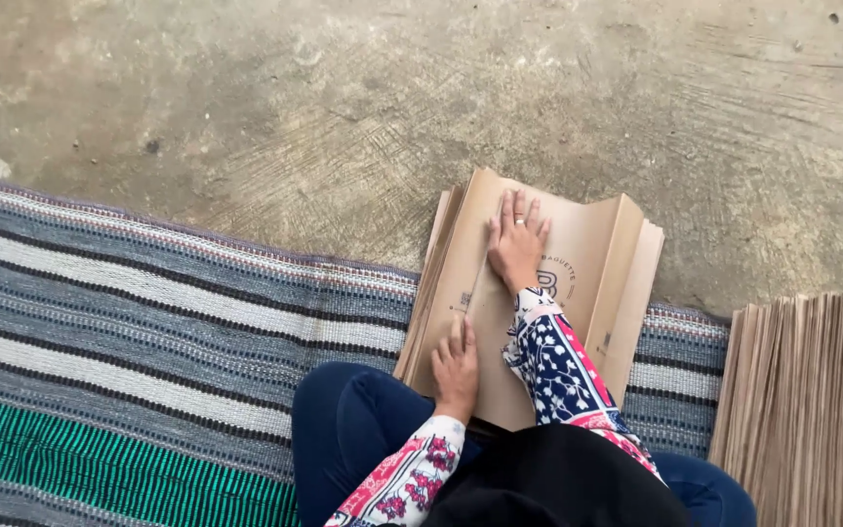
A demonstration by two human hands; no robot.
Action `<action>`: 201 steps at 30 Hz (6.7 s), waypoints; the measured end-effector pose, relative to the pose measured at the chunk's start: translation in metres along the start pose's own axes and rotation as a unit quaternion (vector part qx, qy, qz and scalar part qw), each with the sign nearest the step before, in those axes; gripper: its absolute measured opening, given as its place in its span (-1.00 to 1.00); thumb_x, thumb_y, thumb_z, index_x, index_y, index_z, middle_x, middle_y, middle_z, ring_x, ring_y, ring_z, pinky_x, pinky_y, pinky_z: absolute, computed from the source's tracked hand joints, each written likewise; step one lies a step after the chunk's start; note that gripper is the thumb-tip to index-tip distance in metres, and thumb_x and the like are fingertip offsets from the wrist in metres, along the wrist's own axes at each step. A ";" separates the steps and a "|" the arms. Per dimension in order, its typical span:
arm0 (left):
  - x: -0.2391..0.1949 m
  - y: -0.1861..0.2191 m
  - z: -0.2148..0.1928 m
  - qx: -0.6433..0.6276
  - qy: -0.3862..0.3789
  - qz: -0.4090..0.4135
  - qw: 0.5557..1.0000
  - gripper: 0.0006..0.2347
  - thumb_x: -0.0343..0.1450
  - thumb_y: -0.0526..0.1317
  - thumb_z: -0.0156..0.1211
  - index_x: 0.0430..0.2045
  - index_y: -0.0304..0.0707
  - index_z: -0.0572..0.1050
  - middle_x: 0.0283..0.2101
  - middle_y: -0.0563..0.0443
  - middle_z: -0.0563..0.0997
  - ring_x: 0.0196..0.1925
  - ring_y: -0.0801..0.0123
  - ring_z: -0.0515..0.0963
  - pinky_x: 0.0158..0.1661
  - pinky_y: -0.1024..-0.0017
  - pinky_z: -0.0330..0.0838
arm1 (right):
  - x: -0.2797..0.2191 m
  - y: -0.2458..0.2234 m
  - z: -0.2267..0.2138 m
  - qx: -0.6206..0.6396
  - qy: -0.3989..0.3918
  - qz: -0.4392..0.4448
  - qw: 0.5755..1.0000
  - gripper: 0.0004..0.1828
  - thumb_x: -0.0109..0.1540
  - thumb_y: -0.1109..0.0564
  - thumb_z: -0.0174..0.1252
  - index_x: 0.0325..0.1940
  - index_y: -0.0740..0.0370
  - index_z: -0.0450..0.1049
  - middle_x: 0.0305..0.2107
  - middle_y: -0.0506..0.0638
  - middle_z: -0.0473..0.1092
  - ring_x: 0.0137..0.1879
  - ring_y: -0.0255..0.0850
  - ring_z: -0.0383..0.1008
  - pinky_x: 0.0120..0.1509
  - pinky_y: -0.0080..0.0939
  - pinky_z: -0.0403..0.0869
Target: The person sits cross-legged on a mat and repeatedly folds flat brown paper bags along their creases. They smooth each fold with their hands and stack the finished bags to the side.
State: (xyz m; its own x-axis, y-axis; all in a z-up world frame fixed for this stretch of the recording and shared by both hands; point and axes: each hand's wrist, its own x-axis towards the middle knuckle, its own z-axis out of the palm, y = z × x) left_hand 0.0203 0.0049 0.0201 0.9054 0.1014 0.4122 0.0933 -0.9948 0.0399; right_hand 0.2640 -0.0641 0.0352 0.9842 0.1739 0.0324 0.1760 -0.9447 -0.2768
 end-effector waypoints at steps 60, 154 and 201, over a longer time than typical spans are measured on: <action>0.015 0.000 -0.052 -0.153 -0.627 -0.048 0.762 0.05 0.35 0.39 -0.16 0.37 -0.34 -0.68 0.43 -0.32 -0.82 0.44 -0.15 -0.85 0.35 -0.02 -0.86 | -0.008 -0.008 -0.006 0.108 -0.043 0.005 0.993 -0.33 0.40 -0.09 -0.41 0.61 0.07 -0.19 0.54 0.02 -0.20 0.64 0.01 -0.35 0.63 0.11 -0.35; -0.035 0.019 -0.075 0.117 -0.580 0.063 0.804 -0.42 0.59 0.09 -0.39 0.48 -0.13 -0.25 0.52 -0.42 -0.44 0.54 -0.30 -0.50 0.42 -0.19 -0.64 | -0.208 -0.036 -0.021 -0.025 -0.081 -0.096 0.992 -0.20 0.37 -0.44 -0.29 0.62 -0.16 -0.12 0.57 -0.10 -0.24 0.63 0.09 -0.28 0.64 0.14 -0.24; -0.034 -0.001 -0.076 0.025 -0.487 -0.108 0.866 -0.49 0.51 -0.23 -0.22 0.36 -0.64 0.07 0.51 -0.42 -0.04 0.57 -0.19 -0.11 0.46 -0.03 -0.41 | -0.320 0.057 -0.069 0.593 -0.047 0.347 0.725 0.02 0.32 -0.31 0.19 0.59 0.27 -0.15 0.41 0.47 -0.10 0.52 0.47 -0.11 0.55 0.41 -0.02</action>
State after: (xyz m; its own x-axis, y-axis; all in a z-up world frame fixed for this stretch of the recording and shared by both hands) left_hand -0.0425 0.0025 0.0749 0.7824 0.2624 -0.5648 0.2992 -0.9538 -0.0288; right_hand -0.0398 -0.1934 0.0755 0.8128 -0.1583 -0.5606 -0.5552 0.0808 -0.8278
